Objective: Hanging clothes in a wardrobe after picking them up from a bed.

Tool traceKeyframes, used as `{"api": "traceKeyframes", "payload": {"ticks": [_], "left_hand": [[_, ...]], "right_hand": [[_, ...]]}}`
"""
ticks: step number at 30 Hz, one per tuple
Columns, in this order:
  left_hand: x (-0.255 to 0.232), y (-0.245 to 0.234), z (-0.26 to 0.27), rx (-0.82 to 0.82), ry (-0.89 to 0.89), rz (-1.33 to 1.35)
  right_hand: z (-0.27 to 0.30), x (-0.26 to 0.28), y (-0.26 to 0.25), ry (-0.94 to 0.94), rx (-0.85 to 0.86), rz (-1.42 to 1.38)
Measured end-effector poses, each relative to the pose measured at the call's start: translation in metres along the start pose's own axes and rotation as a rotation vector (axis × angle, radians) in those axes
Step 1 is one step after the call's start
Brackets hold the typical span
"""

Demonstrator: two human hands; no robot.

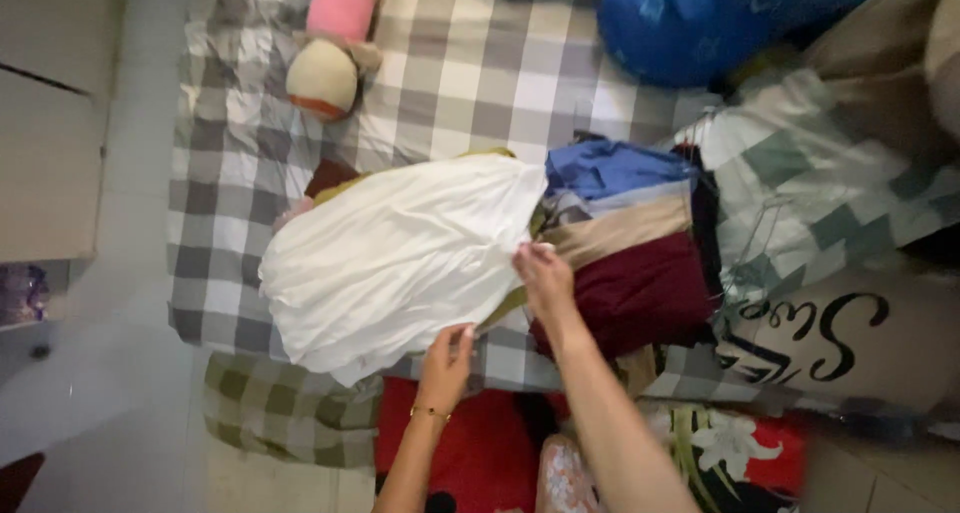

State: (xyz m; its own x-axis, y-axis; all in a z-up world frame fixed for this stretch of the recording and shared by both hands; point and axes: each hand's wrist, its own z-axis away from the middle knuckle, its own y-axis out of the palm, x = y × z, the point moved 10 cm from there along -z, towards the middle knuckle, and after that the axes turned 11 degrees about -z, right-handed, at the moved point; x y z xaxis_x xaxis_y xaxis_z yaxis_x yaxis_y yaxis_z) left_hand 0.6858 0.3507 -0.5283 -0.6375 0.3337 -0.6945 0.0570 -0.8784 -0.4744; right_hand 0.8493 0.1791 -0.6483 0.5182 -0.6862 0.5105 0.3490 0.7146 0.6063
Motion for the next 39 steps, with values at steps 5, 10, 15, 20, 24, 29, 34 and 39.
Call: {"api": "traceKeyframes", "payload": {"ticks": [5, 10, 15, 20, 24, 29, 34, 39], "left_hand": [[-0.068, -0.068, -0.007, -0.157, -0.009, 0.193], [-0.101, -0.118, 0.001, -0.081, 0.07, 0.31], [-0.153, -0.203, 0.072, -0.261, 0.247, 0.105], [-0.2, -0.26, 0.152, -0.288, 0.394, -0.019], [-0.227, -0.32, 0.223, -0.331, 0.557, 0.031], [-0.304, -0.369, 0.339, -0.23, 0.818, 0.196], [-0.33, -0.338, 0.389, -0.142, 0.883, 0.236], [-0.362, -0.345, 0.521, -0.771, 1.54, 0.034]], "right_hand": [[0.171, 0.054, 0.179, -0.068, 0.298, 0.532], [0.29, 0.07, 0.249, -0.627, 0.42, 0.952], [0.349, 0.07, 0.271, -0.736, 0.458, 0.852], [0.424, 0.071, 0.31, -0.698, 0.527, 0.82], [0.48, 0.064, 0.331, -0.76, 0.566, 0.955], [0.622, 0.101, 0.386, -1.105, 0.627, 0.859], [0.705, 0.139, 0.352, -1.197, 0.423, 0.86], [0.779, 0.208, 0.3, -1.131, 0.14, 0.968]]}}
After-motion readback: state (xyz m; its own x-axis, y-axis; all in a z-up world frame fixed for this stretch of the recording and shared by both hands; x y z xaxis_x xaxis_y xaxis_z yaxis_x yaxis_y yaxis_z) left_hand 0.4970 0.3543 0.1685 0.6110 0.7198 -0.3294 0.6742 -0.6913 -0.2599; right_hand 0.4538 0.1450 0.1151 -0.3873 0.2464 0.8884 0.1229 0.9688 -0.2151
